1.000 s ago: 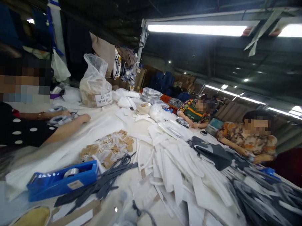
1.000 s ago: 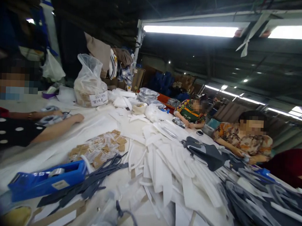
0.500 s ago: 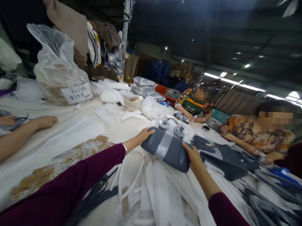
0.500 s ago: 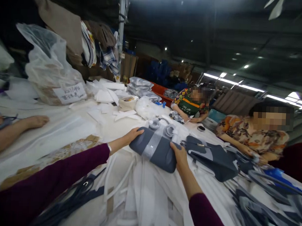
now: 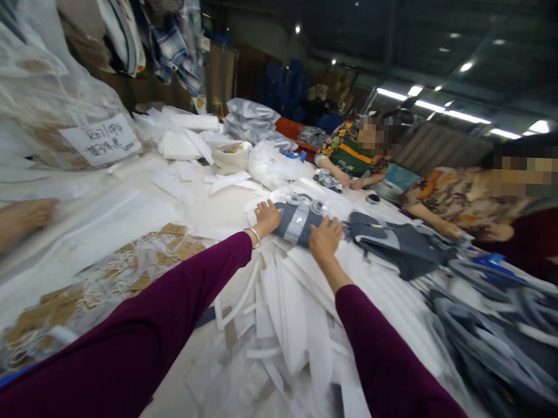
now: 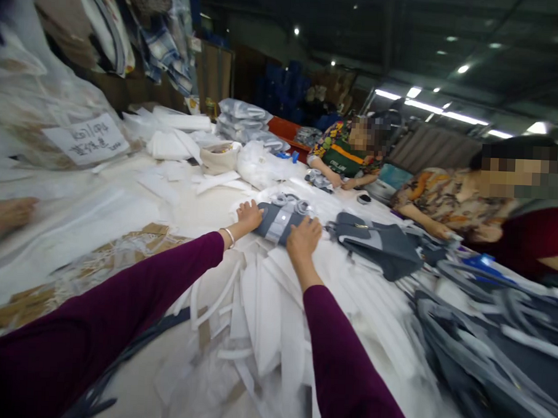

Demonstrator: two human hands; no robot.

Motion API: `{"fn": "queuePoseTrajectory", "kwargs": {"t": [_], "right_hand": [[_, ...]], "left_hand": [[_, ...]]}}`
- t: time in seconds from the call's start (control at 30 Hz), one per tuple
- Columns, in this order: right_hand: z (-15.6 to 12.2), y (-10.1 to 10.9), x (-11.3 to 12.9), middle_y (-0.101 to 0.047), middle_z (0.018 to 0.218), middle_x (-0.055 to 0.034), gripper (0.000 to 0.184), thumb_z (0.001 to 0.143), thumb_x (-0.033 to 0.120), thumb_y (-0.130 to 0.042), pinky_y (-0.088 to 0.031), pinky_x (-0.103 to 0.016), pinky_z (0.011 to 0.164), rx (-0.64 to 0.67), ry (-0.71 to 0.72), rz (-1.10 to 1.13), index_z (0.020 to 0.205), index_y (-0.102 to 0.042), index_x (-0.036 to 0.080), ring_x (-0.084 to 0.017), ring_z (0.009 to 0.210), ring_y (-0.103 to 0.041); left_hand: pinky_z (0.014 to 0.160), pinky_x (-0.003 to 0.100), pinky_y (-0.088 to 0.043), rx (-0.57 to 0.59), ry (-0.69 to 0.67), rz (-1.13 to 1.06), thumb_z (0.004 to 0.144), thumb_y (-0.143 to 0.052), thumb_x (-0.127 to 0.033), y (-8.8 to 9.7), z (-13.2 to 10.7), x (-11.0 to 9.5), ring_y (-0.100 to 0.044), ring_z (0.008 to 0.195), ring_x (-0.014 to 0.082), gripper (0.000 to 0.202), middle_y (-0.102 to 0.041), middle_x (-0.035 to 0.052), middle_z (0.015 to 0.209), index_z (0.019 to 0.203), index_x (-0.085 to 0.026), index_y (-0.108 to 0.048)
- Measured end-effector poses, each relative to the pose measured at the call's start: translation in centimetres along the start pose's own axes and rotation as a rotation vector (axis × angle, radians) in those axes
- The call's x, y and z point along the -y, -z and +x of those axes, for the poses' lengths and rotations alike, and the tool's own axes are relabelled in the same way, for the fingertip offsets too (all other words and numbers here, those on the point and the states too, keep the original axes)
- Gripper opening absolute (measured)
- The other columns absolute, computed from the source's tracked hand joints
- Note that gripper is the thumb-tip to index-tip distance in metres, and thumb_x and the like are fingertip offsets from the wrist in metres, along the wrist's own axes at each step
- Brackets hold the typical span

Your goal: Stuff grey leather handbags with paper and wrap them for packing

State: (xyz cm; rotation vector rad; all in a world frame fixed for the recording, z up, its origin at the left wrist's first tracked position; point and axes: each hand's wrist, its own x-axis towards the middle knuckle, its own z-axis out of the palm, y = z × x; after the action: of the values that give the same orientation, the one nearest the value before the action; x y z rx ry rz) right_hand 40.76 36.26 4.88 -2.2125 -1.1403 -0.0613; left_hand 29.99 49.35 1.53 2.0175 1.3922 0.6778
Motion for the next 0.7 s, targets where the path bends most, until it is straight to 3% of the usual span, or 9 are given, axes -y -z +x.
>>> {"fn": "queuePoseTrajectory", "kwargs": {"t": [0.1,0.17,0.23,0.3,0.4,0.47,0.57,0.63,0.7], "right_hand": [[-9.2,2.5,4.7,-0.034,0.144,-0.024,0.045,0.083,0.016,-0.053,-0.023,-0.049,0.107,0.173,0.062,-0.041,0.127,-0.048,0.006,-0.036,0.13,-0.03],[-17.5,5.2,7.5,-0.037,0.141,-0.0233,0.052,0.081,0.015,-0.053,-0.027,-0.05,0.106,0.278,-0.007,0.06,0.132,-0.044,0.007,-0.035,0.128,-0.034],[-27.0,8.5,9.6,-0.041,0.138,-0.0206,0.055,0.079,0.016,-0.056,-0.031,-0.051,0.106,0.366,-0.033,0.245,0.133,-0.044,0.011,-0.033,0.127,-0.038],[-37.0,12.1,10.0,-0.043,0.139,-0.0144,0.06,0.077,0.014,-0.057,-0.038,-0.046,0.104,0.431,-0.033,0.5,0.135,-0.044,0.02,-0.028,0.127,-0.041],[-50.1,17.9,6.0,-0.057,0.122,-0.0077,0.036,0.085,0.027,-0.052,-0.053,-0.033,0.083,0.32,-0.271,0.764,0.12,-0.057,0.028,-0.022,0.109,-0.057],[-55.7,21.9,0.9,-0.06,0.118,-0.0086,0.031,0.087,0.039,-0.052,-0.052,-0.034,0.086,0.105,-0.577,0.65,0.114,-0.061,0.025,-0.023,0.106,-0.059],[-59.1,27.3,-7.3,-0.056,0.125,-0.0129,0.064,0.073,0.053,-0.066,-0.046,-0.046,0.096,-0.257,-0.965,0.447,0.124,-0.052,0.019,-0.03,0.11,-0.057],[-59.1,29.6,-11.3,-0.054,0.127,-0.0154,0.084,0.061,0.057,-0.073,-0.043,-0.048,0.099,-0.354,-1.135,0.438,0.13,-0.047,0.016,-0.033,0.117,-0.053],[-58.3,30.6,-13.9,-0.059,0.122,-0.015,0.084,0.056,0.059,-0.074,-0.046,-0.046,0.095,-0.367,-1.149,0.543,0.124,-0.053,0.015,-0.033,0.115,-0.055]], "left_hand": [[0.107,0.051,-0.019,-0.039,-0.115,0.121,0.091,-0.042,-0.019,1.0,-5.7,-2.0,-0.025,0.132,0.0391,0.05,-0.031,0.0274,0.143,0.138,-0.003,-0.031],[0.108,0.046,-0.023,0.008,-0.257,0.151,0.089,-0.043,-0.016,1.5,-10.5,-3.0,-0.029,0.131,0.0342,0.049,-0.034,0.0215,0.143,0.137,-0.007,-0.036],[0.109,0.043,-0.025,0.139,-0.406,0.093,0.088,-0.043,-0.015,2.0,-16.3,-3.1,-0.032,0.13,0.0298,0.047,-0.038,0.0185,0.14,0.134,-0.009,-0.04],[0.11,0.042,-0.027,0.352,-0.527,-0.011,0.087,-0.045,-0.018,2.8,-22.8,-2.3,-0.037,0.128,0.0265,0.045,-0.046,0.017,0.134,0.131,-0.009,-0.044],[0.108,0.042,-0.033,0.802,-0.57,-0.172,0.083,-0.055,-0.03,3.4,-32.4,-0.1,-0.045,0.124,0.0264,0.049,-0.053,0.0154,0.129,0.128,-0.013,-0.048],[0.104,0.042,-0.038,1.028,-0.441,-0.261,0.079,-0.061,-0.041,2.9,-37.5,0.9,-0.049,0.121,0.0276,0.058,-0.053,0.0165,0.13,0.129,-0.012,-0.049],[0.1,0.042,-0.041,1.207,-0.224,-0.331,0.069,-0.069,-0.053,0.8,-42.2,0.2,-0.052,0.119,0.0312,0.077,-0.053,0.0201,0.131,0.128,-0.009,-0.049],[0.097,0.041,-0.043,1.281,-0.136,-0.368,0.063,-0.073,-0.056,-0.9,-43.7,-1.7,-0.054,0.116,0.0324,0.082,-0.056,0.0203,0.128,0.126,-0.008,-0.052],[0.093,0.04,-0.045,1.363,-0.054,-0.446,0.058,-0.077,-0.056,-2.4,-44.6,-4.1,-0.058,0.109,0.0317,0.081,-0.061,0.0182,0.121,0.12,-0.009,-0.057]]}}
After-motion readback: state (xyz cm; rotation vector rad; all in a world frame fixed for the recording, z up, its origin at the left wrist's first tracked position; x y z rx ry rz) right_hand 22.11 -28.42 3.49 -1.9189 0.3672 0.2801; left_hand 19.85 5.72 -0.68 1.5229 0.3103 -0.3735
